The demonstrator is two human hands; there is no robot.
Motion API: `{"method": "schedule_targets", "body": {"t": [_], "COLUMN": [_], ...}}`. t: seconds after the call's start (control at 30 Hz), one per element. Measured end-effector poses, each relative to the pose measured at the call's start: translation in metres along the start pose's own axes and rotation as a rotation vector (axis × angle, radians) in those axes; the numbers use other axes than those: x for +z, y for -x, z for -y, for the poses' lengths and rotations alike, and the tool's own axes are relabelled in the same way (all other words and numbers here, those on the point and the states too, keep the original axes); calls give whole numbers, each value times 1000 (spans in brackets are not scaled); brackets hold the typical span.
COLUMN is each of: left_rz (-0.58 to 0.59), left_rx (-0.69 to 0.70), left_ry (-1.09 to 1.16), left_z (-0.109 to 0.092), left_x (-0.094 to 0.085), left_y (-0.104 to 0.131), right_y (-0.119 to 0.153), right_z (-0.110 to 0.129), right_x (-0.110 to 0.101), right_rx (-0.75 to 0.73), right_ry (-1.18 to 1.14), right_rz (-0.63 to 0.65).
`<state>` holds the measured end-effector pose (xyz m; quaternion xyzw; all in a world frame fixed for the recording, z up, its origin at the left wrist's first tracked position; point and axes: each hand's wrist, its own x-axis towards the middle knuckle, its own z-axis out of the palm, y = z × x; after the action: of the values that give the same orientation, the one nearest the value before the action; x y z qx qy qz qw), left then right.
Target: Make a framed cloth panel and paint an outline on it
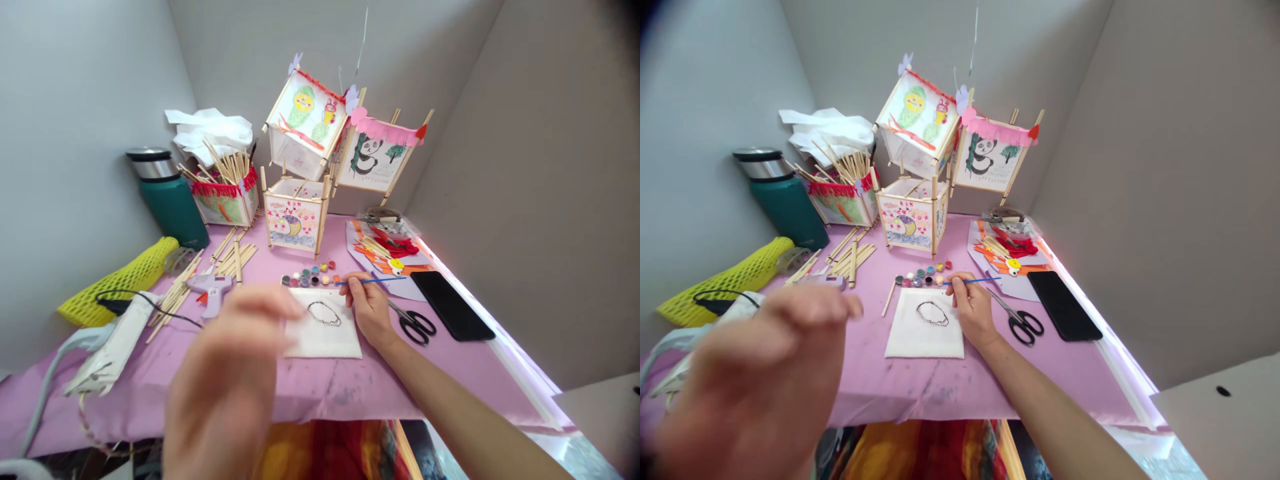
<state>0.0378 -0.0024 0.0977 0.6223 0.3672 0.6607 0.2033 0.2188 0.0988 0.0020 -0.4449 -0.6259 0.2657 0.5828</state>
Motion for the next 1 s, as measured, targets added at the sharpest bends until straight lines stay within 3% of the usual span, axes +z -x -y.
{"method": "schedule_targets", "body": {"t": [0.13,0.27,0.37,0.43,0.53,0.63,0.73,0.87,1.0], "left_rz": [-199,-237,-222,-199,-130,-49,-41,-15,87], "left_rx": [-268,-440,-461,-440,-357,-266,-217,-187,-143], "left_ry": [61,-69,-114,-127,-105,-70,-85,-158,-234], "left_z": [43,111,151,166,175,173,168,161,149], "left_x": [7,16,20,21,22,24,23,17,5], "left_y": [-66,-127,-153,-165,-179,-191,-199,-199,-192], "right_y": [0,0,0,0,0,-1,-1,-1,0], "right_z": [-1,-2,-2,-1,0,0,0,-3,-4], "right_x": [1,0,0,-1,-1,-1,0,0,-1], "right_rx": [12,19,26,28,32,36,35,40,36], "right_ry": [-10,-36,-42,-53,-57,-45,-31,-33,-27], "right_rz": [-15,-15,-9,-4,3,8,2,0,-7]}}
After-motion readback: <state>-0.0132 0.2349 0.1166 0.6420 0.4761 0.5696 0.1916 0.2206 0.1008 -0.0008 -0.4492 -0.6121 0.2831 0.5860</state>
